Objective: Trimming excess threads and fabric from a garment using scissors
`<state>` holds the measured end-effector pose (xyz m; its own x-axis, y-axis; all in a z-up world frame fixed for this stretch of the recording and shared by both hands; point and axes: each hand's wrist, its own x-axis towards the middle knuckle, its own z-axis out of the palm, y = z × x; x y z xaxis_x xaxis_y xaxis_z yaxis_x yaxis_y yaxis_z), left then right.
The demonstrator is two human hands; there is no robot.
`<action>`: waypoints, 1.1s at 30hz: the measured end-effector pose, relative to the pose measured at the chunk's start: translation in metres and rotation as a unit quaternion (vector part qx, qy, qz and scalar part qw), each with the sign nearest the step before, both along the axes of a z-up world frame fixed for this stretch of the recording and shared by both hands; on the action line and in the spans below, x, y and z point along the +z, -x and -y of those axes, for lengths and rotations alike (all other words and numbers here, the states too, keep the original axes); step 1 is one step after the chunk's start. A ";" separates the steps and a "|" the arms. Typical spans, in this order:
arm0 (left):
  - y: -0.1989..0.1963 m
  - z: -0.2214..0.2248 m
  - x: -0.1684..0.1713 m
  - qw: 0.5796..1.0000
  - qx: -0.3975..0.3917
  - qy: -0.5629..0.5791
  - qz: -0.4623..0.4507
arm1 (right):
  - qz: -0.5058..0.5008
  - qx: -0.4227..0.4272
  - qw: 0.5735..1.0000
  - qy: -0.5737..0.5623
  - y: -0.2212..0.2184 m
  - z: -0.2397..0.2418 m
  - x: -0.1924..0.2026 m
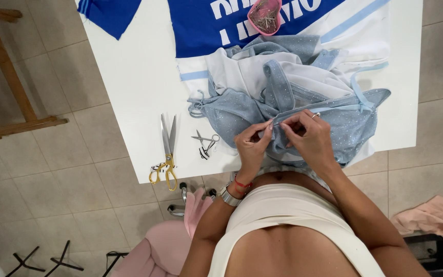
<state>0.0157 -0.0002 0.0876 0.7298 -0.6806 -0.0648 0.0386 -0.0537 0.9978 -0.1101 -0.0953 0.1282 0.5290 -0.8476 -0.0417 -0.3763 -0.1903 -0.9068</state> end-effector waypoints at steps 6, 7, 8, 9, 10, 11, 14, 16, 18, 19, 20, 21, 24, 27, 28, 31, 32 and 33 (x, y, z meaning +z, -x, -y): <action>-0.001 0.003 0.009 0.997 -0.002 -0.004 0.074 | -0.022 -0.002 1.000 0.019 0.002 -0.001 -0.017; 0.000 0.003 0.012 0.997 -0.002 -0.005 0.074 | -0.022 -0.001 1.000 0.018 0.002 -0.002 -0.016; 0.000 0.004 0.016 0.996 -0.001 -0.002 0.092 | -0.028 -0.001 0.999 0.025 0.001 -0.002 -0.016; 0.000 0.005 0.019 0.994 0.000 0.002 0.110 | -0.034 -0.001 0.999 0.034 0.001 -0.002 -0.016; 0.000 0.005 0.018 0.994 -0.001 0.003 0.110 | -0.034 -0.002 0.999 0.034 0.001 -0.003 -0.015; 0.000 0.006 0.018 0.994 0.001 0.007 0.108 | -0.035 -0.004 0.999 0.031 0.001 -0.004 -0.013; 0.002 0.004 0.013 0.994 0.002 0.009 0.107 | -0.042 -0.003 0.999 0.033 -0.001 -0.005 -0.014; 0.002 0.004 0.009 0.994 -0.004 0.011 0.110 | -0.045 -0.004 0.998 0.040 -0.005 -0.004 -0.011; 0.002 0.004 0.006 0.994 -0.003 0.010 0.109 | -0.016 -0.005 1.000 0.008 -0.009 -0.002 -0.003; 0.001 0.005 0.009 0.994 -0.003 0.010 0.109 | -0.016 -0.005 1.000 0.008 -0.008 -0.001 0.000; 0.000 0.006 0.012 0.996 0.000 0.013 0.086 | 0.012 -0.003 1.000 -0.023 -0.007 0.001 0.003; -0.001 0.007 0.014 0.998 0.003 0.016 0.063 | 0.041 -0.001 0.998 -0.054 -0.006 0.003 0.005; 0.002 0.003 0.003 1.000 -0.005 0.004 -0.002 | 0.057 -0.007 0.995 -0.076 -0.007 0.002 0.008; 0.000 -0.002 -0.016 0.992 -0.029 0.010 -0.119 | 0.078 -0.012 0.990 -0.114 -0.003 0.003 -0.003; 0.000 -0.003 -0.022 0.992 -0.029 0.010 -0.118 | 0.079 -0.012 0.990 -0.114 -0.003 0.005 -0.001; 0.003 -0.006 -0.042 0.982 -0.043 -0.004 -0.184 | 0.085 -0.031 0.984 -0.151 0.000 0.005 -0.001; 0.008 -0.007 -0.051 0.972 -0.036 -0.002 -0.232 | 0.095 -0.041 0.979 -0.173 0.002 0.004 -0.005; 0.012 -0.008 -0.059 0.960 -0.027 0.000 -0.278 | 0.105 -0.049 0.974 -0.196 0.003 0.004 -0.008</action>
